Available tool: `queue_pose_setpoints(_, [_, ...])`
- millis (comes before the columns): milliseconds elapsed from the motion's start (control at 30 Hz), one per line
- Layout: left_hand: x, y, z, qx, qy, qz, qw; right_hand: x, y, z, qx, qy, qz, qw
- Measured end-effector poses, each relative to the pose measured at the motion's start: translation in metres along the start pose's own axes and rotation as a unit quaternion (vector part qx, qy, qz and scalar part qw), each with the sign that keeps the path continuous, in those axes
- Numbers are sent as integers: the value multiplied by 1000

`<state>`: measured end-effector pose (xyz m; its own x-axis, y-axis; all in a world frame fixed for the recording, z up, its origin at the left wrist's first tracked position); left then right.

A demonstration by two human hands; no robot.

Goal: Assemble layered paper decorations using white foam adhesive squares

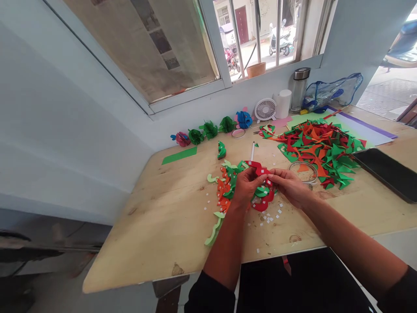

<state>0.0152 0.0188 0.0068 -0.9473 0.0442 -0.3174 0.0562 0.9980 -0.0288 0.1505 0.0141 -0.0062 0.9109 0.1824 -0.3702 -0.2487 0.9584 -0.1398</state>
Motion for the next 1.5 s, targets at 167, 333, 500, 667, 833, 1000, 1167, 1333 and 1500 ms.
queue_pose_setpoints(167, [1,2,6,2,3,1,1000,-1,0,0,32,-16,-23,999])
queue_pose_setpoints(333, [-2,2,11,-10,7,-10,1000,-4,-2,5,92,-81,-49,991])
queue_pose_setpoints(500, [-4,2,12,-32,20,-79,996,-3,-1,5,163,-216,-69,960])
queue_pose_setpoints(667, [-5,3,15,-34,14,-109,993,-3,-1,2,191,-269,-83,940])
queue_pose_setpoints(833, [-5,4,19,-4,-59,-110,992,-1,2,-3,167,-295,-53,939])
queue_pose_setpoints(1000, [-6,3,17,25,-109,-116,987,-1,-2,-2,205,-427,-91,876])
queue_pose_setpoints(1167, [-7,3,17,45,-133,-104,985,-4,-4,-1,220,-449,-104,860])
queue_pose_setpoints(1333, [-5,4,14,33,-145,-123,981,-3,-3,-3,219,-445,-78,865])
queue_pose_setpoints(1500, [-2,5,12,52,-156,-124,979,-4,-4,-3,239,-475,-79,843])
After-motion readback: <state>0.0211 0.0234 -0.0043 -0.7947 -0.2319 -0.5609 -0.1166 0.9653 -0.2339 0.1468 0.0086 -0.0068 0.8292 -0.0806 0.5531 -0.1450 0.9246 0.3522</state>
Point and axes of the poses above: each hand's wrist, its own y-axis towards the middle knuckle, its own x-axis out of the back of the hand, z = x × y, the point moved 1 cm from there along y, towards the middle knuckle, and after that the axes turned 4 degrees about -z, right-handed, at the moved point
